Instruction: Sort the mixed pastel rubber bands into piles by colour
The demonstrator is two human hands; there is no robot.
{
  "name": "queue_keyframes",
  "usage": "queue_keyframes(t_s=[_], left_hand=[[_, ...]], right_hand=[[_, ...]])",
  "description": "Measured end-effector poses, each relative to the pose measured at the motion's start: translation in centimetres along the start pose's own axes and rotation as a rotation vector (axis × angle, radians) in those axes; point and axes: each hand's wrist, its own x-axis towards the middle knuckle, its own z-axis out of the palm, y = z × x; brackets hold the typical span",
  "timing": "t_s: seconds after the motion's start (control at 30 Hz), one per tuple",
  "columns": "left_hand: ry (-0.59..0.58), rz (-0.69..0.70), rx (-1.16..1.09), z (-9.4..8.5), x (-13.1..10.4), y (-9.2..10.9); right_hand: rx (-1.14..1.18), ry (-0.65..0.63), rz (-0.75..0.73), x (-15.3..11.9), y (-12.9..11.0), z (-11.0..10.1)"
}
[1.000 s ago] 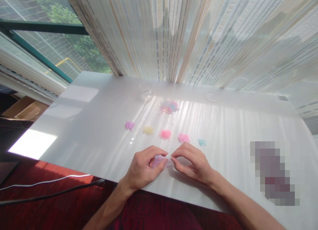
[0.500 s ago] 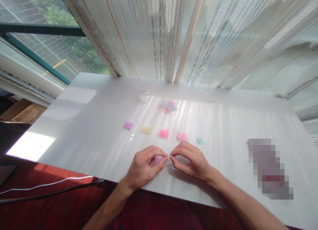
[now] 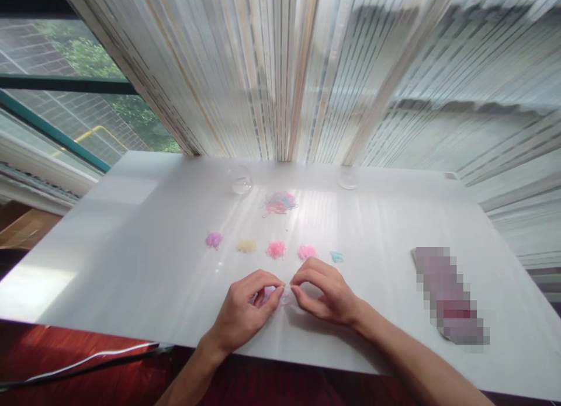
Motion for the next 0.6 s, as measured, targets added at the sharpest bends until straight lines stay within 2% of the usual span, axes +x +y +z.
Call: queue_keyframes(t_s=[0.2, 0.43, 0.6], left_hand=[[-0.016, 0.027, 0.0, -0.04, 0.22, -0.24], [0.004, -0.008, -0.001, -0.43, -0.25, -0.62], [-0.04, -0.015, 0.01, -0.6, -0.67, -0.82]], right_hand=[[-0.015, -0.02, -0.019, -0.02, 0.11, 0.33], [-0.023, -0.039, -0.033, 0.14, 0.0, 0.5], [-0.036, -0.039, -0.03, 0.21, -0.07, 0.57]])
